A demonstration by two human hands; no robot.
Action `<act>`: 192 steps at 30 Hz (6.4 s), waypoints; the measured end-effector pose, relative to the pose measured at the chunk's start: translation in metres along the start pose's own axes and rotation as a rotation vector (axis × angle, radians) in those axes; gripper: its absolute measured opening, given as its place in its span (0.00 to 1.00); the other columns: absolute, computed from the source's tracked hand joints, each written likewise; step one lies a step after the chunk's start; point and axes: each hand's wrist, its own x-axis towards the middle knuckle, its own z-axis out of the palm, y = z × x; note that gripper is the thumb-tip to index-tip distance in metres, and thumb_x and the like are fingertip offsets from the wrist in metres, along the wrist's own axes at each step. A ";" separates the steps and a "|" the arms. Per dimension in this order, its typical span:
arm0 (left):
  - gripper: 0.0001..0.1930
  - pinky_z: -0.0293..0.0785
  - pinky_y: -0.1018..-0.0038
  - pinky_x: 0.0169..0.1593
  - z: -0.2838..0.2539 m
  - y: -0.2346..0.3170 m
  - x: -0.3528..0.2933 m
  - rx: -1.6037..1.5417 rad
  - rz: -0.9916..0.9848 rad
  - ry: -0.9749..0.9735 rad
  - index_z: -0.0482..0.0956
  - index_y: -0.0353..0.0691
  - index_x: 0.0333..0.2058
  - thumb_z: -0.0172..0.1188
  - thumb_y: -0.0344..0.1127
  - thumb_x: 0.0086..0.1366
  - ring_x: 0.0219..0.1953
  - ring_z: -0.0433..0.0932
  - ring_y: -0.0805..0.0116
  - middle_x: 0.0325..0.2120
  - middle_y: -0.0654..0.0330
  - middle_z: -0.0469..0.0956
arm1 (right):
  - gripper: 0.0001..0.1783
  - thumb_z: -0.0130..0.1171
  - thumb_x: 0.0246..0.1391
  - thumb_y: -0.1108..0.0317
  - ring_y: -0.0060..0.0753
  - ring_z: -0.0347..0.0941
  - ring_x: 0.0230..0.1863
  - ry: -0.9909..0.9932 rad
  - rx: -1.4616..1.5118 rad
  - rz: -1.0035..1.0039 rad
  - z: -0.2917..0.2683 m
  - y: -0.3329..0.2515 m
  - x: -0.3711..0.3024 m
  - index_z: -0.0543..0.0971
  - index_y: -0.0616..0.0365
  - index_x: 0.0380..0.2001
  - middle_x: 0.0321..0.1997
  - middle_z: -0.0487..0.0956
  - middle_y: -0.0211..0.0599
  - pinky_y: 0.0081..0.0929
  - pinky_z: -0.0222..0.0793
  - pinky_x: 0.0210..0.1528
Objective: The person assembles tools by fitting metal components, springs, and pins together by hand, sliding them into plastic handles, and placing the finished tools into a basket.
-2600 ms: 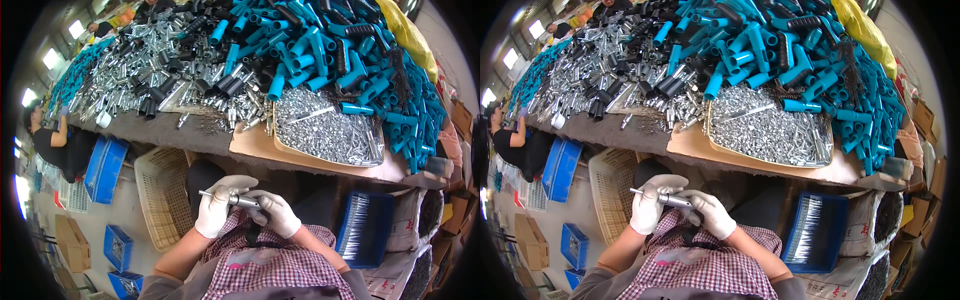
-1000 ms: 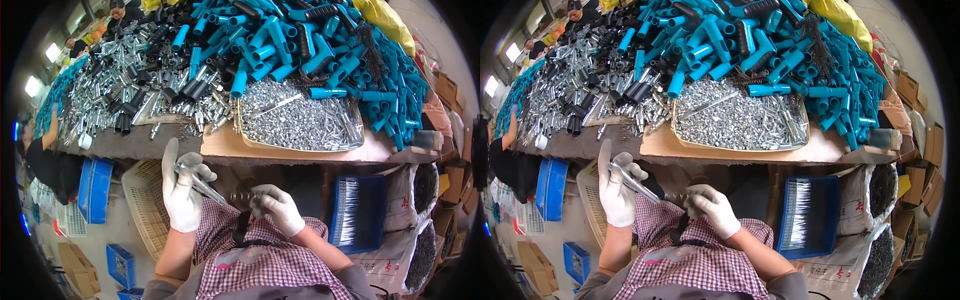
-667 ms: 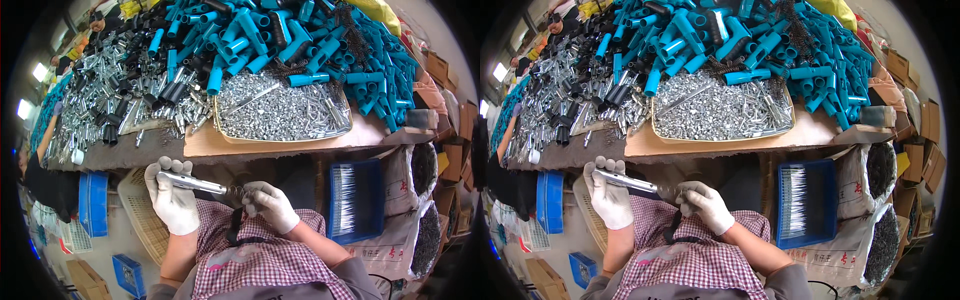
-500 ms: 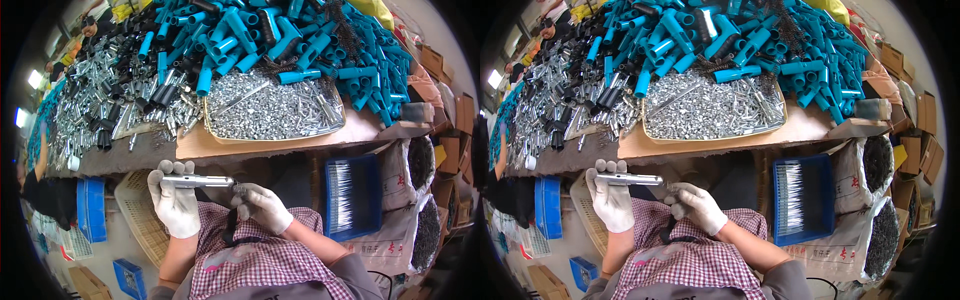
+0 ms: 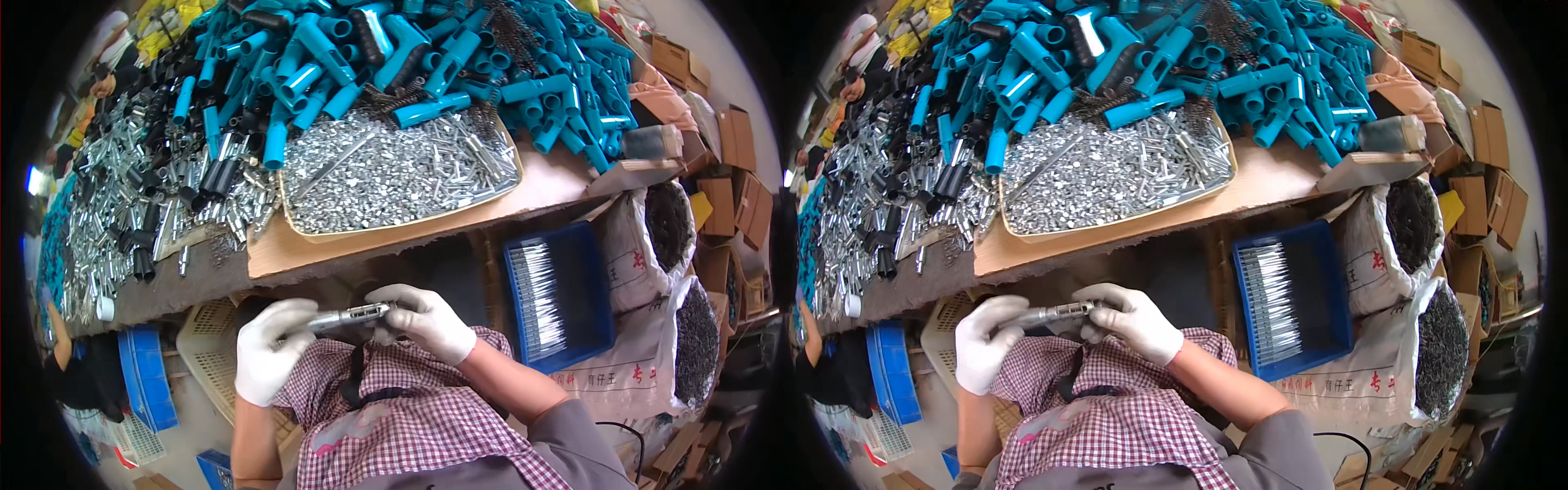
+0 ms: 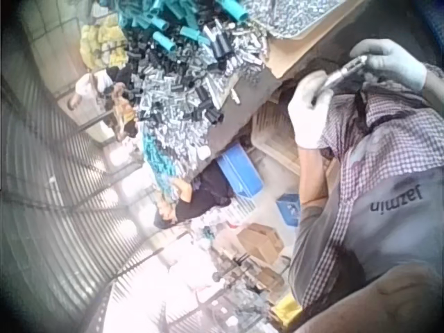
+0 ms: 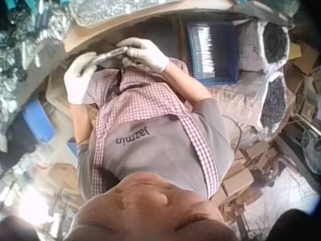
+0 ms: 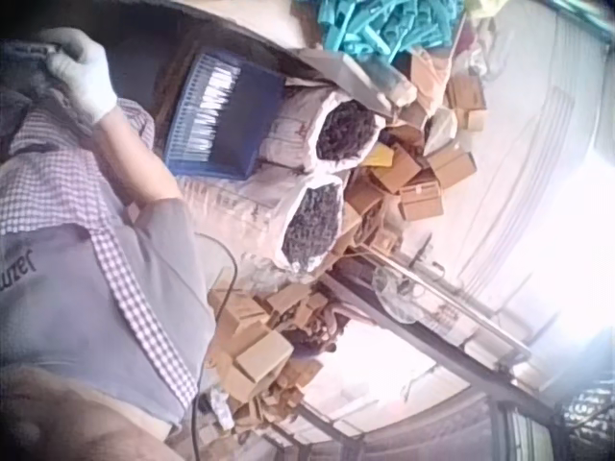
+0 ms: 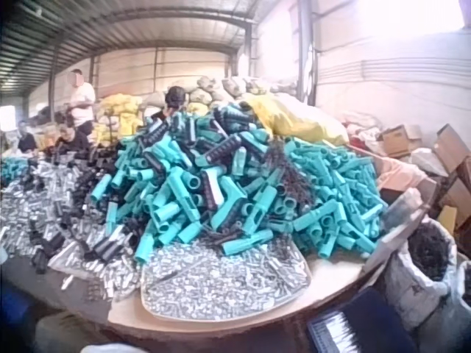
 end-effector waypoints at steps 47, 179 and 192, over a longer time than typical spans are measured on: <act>0.21 0.78 0.67 0.46 0.048 -0.016 -0.028 -0.045 -0.321 -0.014 0.81 0.36 0.47 0.70 0.35 0.55 0.41 0.83 0.51 0.39 0.47 0.82 | 0.16 0.58 0.54 0.72 0.32 0.79 0.32 0.560 -0.367 -0.233 -0.083 -0.068 -0.048 0.69 0.61 0.44 0.35 0.80 0.44 0.29 0.78 0.34; 0.15 0.77 0.73 0.35 0.010 0.025 -0.052 -0.038 -0.062 0.311 0.84 0.35 0.39 0.72 0.27 0.50 0.29 0.83 0.64 0.29 0.54 0.83 | 0.20 0.65 0.44 0.74 0.54 0.76 0.41 0.354 -1.924 -1.225 -0.020 -0.235 0.105 0.75 0.58 0.43 0.39 0.80 0.46 0.41 0.73 0.45; 0.17 0.78 0.71 0.36 -0.007 0.016 -0.042 0.097 -0.002 0.216 0.84 0.37 0.40 0.73 0.32 0.49 0.32 0.84 0.60 0.32 0.54 0.84 | 0.20 0.70 0.49 0.63 0.32 0.79 0.43 -0.395 -1.343 0.007 0.049 -0.144 0.021 0.83 0.61 0.45 0.40 0.84 0.38 0.30 0.73 0.51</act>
